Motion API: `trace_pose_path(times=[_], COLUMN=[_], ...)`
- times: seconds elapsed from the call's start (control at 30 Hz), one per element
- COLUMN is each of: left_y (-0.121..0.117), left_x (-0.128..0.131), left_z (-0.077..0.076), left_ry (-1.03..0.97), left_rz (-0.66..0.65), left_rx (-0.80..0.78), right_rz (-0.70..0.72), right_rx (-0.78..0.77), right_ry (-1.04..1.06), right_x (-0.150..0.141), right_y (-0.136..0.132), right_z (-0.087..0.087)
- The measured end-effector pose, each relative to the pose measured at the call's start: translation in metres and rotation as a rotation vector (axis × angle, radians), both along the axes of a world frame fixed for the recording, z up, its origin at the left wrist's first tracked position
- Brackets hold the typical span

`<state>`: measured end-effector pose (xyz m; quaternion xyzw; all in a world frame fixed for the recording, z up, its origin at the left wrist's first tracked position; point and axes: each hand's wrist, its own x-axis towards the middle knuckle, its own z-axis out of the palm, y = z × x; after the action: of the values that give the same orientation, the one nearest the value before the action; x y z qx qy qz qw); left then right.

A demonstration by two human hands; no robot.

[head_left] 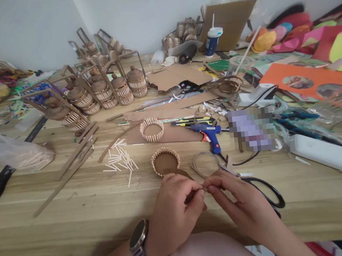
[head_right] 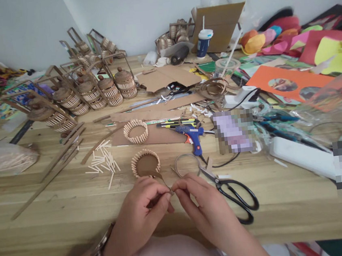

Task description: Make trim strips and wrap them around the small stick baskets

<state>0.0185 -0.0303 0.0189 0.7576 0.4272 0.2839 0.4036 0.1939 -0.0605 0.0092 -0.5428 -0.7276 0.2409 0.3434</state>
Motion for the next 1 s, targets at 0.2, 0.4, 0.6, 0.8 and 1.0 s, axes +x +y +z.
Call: trace_pose_path(times=[0.2, 0.4, 0.6, 0.8, 1.0], left_y=[0.000, 0.001, 0.001, -0.001, 0.000], left_x=[0.001, 0.003, 0.002, 0.002, 0.001], left_z=[0.001, 0.002, 0.003, 0.000, 0.000], left_ry=[-0.016, -0.026, -0.008, -0.009, -0.027], left_rz=[0.002, -0.004, -0.010, -0.002, 0.007], left_rx=[0.002, 0.026, 0.037, 0.033, 0.011], right_rz=[-0.001, -0.060, -0.120, -0.335, -0.628], right_rx=[0.105, 0.204, 0.122, 0.055, -0.004], right_ry=[-0.061, -0.142, -0.058, 0.032, 0.039], right_x=[0.000, -0.002, -0.002, 0.014, 0.063], right_y=[-0.002, -0.003, -0.002, 0.003, -0.006], right_z=[-0.001, -0.007, -0.006, -0.011, -0.021])
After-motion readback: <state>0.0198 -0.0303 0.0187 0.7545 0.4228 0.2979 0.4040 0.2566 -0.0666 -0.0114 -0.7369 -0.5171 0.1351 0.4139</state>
